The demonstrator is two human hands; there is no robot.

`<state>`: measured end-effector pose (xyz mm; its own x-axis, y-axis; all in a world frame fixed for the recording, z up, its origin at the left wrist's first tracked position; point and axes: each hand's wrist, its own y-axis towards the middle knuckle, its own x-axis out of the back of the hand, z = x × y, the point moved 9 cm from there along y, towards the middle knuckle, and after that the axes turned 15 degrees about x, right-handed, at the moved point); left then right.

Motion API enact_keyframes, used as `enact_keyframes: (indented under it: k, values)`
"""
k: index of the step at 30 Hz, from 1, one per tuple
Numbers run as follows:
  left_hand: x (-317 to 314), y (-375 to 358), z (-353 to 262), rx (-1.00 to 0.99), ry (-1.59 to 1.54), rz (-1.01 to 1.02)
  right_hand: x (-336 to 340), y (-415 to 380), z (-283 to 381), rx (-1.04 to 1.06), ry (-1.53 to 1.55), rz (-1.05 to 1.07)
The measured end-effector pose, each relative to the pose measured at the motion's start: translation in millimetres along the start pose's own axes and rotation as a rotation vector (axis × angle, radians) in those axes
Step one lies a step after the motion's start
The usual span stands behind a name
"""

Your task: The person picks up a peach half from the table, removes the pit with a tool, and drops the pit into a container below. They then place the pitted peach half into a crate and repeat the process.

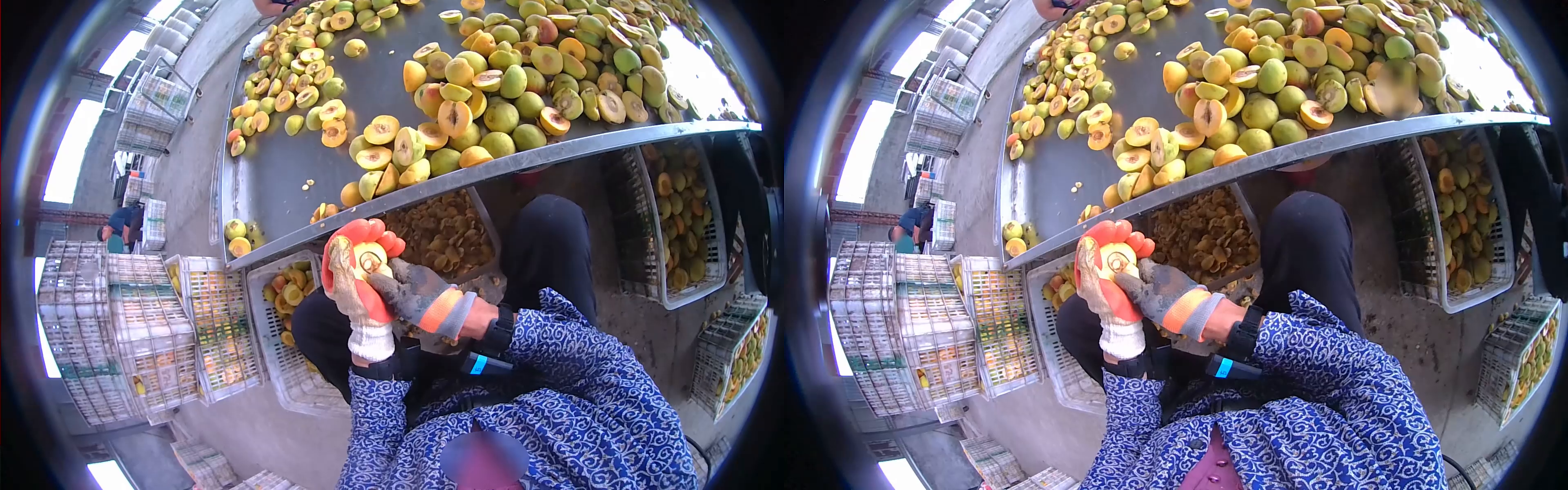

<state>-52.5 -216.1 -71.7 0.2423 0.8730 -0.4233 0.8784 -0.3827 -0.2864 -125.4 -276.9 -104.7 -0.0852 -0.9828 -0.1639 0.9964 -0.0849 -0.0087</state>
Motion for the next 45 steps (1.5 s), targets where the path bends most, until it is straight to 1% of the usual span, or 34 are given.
enact_keyframes:
  k: [1,4,5,7,9,11,12,13,15,16,17,18,19,20,21,22,23,24,25,26,27,28,30,32,33,36,37,40,41,44,45]
  values:
    - [0,0,-1,0.001,0.02,-0.01,-1,-1,-3,-0.043,0.021,0.006]
    - [-3,-4,-6,-0.014,0.076,-0.01,-5,3,-3,0.351,0.0,-0.062]
    - [-4,-5,-8,-0.035,0.092,0.01,-8,2,-11,0.179,0.108,-0.029]
    - [-2,-5,-12,-0.062,0.17,0.023,-13,-8,-3,-0.153,0.311,0.039]
    - [-5,-1,-19,-0.071,0.318,0.07,-25,-11,-13,-0.123,0.492,0.015]
    - [-19,-1,-26,-0.031,0.295,0.2,-32,-5,-23,-0.101,0.638,-0.02]
    - [-23,2,-29,-0.029,0.276,0.267,-31,-4,-20,-0.137,0.637,0.007]
    - [-29,1,-35,-0.065,0.237,0.215,-29,-2,-17,-0.172,0.636,0.034]
    - [-28,-1,-36,-0.118,0.169,0.095,-28,10,-45,-0.185,0.501,0.169]
    - [-18,2,-29,-0.135,0.145,0.032,-29,4,-40,-0.257,0.594,0.107]
    - [-9,3,-24,-0.126,0.21,0.076,-24,2,-27,-0.185,0.547,0.083]
    - [-6,1,-19,-0.045,0.121,0.008,-17,1,-13,-0.115,0.505,0.058]
    - [-8,2,-20,-0.053,0.117,-0.013,-15,-2,-5,-0.145,0.467,0.05]
    - [-7,1,-20,-0.056,0.109,-0.04,-15,5,-14,-0.034,0.383,0.06]
    - [-4,-1,-21,-0.071,0.06,-0.062,-21,13,-39,0.079,0.296,0.061]
    - [-5,1,-18,-0.069,0.016,-0.052,-22,17,-54,0.198,0.2,0.029]
    - [-10,-1,-21,-0.103,-0.016,-0.023,-39,16,-67,0.145,0.543,0.068]
    - [-11,-1,-18,-0.054,-0.044,-0.05,-36,17,-64,0.096,0.623,0.038]
    - [-14,5,-18,-0.066,-0.013,0.102,-32,18,-57,0.023,0.654,0.011]
    - [-17,4,-20,-0.084,0.115,0.15,-26,18,-47,-0.015,0.675,-0.015]
    - [-19,0,-26,-0.183,0.202,0.133,-21,20,-40,-0.024,0.693,-0.034]
    - [-24,0,-24,-0.049,0.279,0.215,-17,18,-36,-0.025,0.705,-0.048]
    - [-28,-1,-31,-0.102,0.239,0.172,-10,17,-30,-0.026,0.731,-0.066]
    - [-38,-3,-36,-0.111,0.256,0.186,-3,17,-25,-0.013,0.753,-0.085]
    - [-53,-12,-47,-0.231,0.333,0.233,-2,20,-23,-0.008,0.765,-0.091]
    - [-57,-4,-46,-0.202,0.383,0.249,1,20,-17,0.003,0.796,-0.096]
    - [-56,-3,-47,-0.219,0.437,0.204,3,19,-16,0.009,0.807,-0.098]
    - [-79,-14,-55,-0.232,0.399,0.322,10,21,-12,0.02,0.835,-0.103]
    - [-81,-13,-55,-0.264,0.435,0.334,11,20,-10,0.02,0.845,-0.1]
    - [-72,4,-46,-0.262,0.341,0.295,14,21,-6,0.026,0.861,-0.093]
    - [-78,4,-43,-0.209,0.325,0.356,16,21,-5,0.029,0.87,-0.094]
